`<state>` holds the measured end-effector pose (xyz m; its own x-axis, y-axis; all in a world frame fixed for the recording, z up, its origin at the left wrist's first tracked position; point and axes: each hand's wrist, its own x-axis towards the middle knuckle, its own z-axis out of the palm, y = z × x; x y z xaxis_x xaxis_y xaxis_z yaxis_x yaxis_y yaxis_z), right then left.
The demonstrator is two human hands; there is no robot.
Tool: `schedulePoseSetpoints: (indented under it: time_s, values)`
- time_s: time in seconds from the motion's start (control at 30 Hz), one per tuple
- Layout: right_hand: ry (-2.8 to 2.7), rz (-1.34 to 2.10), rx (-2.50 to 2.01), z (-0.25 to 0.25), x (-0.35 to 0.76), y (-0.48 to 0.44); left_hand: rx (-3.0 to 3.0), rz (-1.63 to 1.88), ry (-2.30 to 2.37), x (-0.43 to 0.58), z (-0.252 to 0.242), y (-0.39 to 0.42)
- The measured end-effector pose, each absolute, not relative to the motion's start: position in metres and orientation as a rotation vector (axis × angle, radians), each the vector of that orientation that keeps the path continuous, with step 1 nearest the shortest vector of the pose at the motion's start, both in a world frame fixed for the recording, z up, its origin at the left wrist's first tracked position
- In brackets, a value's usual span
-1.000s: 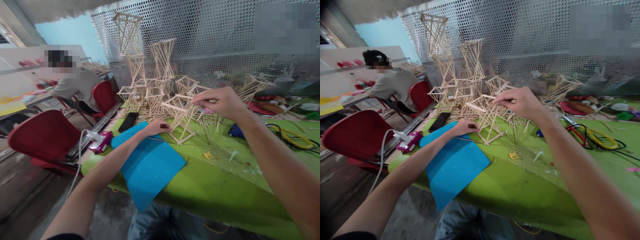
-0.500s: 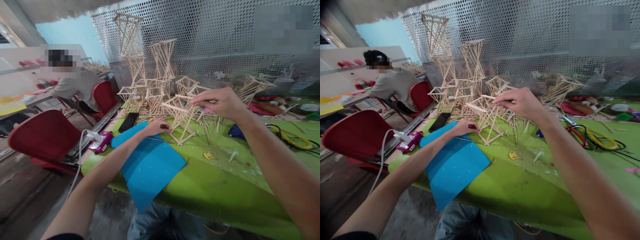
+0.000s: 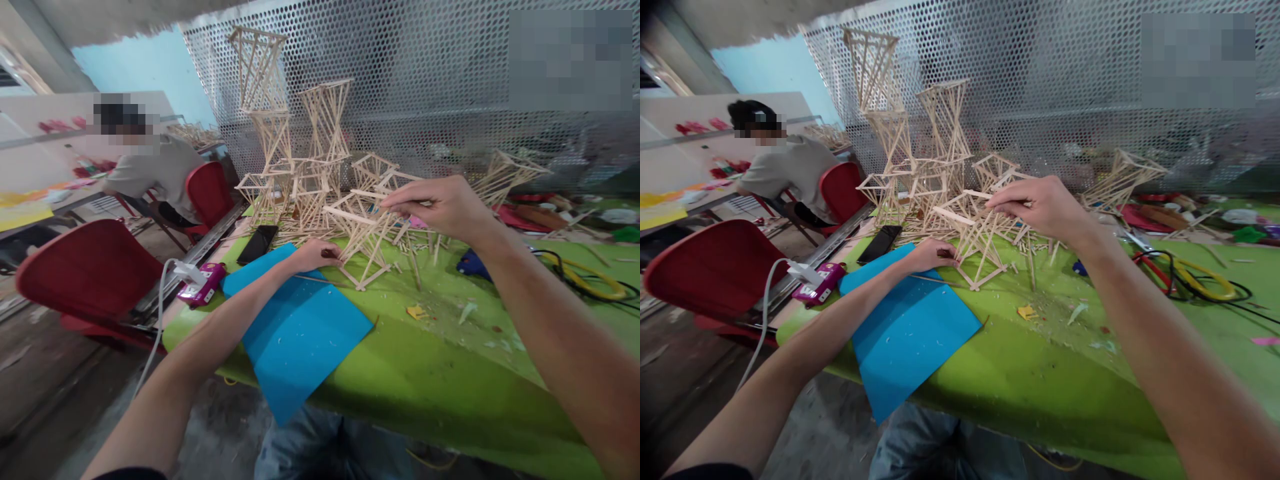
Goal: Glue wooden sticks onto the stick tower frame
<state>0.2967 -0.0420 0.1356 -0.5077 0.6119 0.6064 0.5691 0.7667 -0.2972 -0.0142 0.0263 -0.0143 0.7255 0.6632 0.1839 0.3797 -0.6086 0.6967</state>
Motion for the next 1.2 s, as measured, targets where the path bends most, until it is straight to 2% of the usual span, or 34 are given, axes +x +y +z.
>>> schedulePoseSetpoints:
  time_s: [1.2]
  values:
    - [-2.225, 0.055, -0.904, 0.1384, 0.2939, -0.0468, 2.318, 0.537, 0.841, -0.0121, -0.0075, 0.024]
